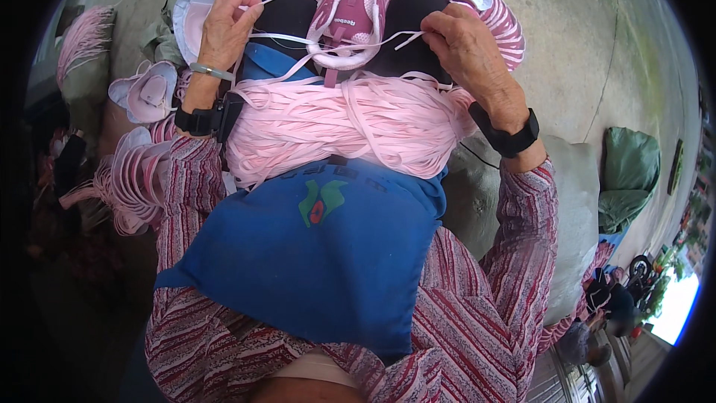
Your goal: Lacing a series of pink athletic shoes while sitting in an outdoor manufacturing area.
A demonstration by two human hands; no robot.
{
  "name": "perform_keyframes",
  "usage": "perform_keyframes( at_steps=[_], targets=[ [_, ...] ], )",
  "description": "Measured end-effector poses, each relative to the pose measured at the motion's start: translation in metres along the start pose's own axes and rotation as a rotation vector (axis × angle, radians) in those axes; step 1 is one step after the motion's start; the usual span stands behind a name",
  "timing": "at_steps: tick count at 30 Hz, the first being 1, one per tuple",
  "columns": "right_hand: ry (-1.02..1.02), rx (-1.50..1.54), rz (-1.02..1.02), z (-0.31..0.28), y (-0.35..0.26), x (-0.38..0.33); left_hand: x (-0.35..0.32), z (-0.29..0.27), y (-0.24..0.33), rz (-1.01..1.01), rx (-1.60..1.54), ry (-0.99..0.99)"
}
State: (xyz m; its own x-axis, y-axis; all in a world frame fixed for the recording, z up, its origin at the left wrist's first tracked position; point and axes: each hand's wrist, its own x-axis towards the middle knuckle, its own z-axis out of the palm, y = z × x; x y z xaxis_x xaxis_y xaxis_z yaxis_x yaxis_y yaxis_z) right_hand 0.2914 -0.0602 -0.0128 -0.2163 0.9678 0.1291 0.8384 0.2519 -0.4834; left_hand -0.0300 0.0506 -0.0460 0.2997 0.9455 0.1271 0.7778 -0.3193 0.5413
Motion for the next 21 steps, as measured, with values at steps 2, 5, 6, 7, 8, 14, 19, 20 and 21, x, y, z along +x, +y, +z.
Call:
perform_keyframes(
  at_steps=[2, 5, 6, 7, 8, 14, 19, 20, 21],
  targets=[
    [-0.020, 0.040, -0.081, 0.001, -0.002, 0.000, -0.001, -0.004, 0.012, 0.069, -0.339, -0.038],
    [-0.016, 0.183, 0.059, 0.000, -0.008, 0.006, 0.002, -0.004, 0.037, -0.015, -0.807, -0.215],
    [-0.051, 0.264, 0.197, -0.001, -0.011, 0.009, 0.004, -0.002, 0.046, -0.007, -0.752, -0.225],
    [-0.028, 0.270, 0.179, -0.001, -0.013, 0.011, 0.007, 0.002, 0.054, -0.004, -0.696, -0.238],
    [-0.001, 0.283, 0.212, 0.000, -0.016, 0.013, 0.010, 0.014, 0.065, 0.046, -0.720, -0.134],
    [0.032, 0.085, 0.015, 0.020, -0.022, 0.023, 0.014, 0.070, 0.082, 0.042, -0.156, -0.135],
    [-0.045, 0.079, -0.021, 0.020, -0.016, 0.022, 0.006, 0.066, 0.069, 0.012, -0.219, -0.149],
    [-0.062, 0.023, -0.050, 0.019, -0.016, 0.022, 0.005, 0.065, 0.068, -0.005, -0.240, -0.179],
    [-0.140, -0.040, -0.054, 0.017, -0.016, 0.022, 0.005, 0.062, 0.068, -0.009, -0.258, -0.194]
  ],
)
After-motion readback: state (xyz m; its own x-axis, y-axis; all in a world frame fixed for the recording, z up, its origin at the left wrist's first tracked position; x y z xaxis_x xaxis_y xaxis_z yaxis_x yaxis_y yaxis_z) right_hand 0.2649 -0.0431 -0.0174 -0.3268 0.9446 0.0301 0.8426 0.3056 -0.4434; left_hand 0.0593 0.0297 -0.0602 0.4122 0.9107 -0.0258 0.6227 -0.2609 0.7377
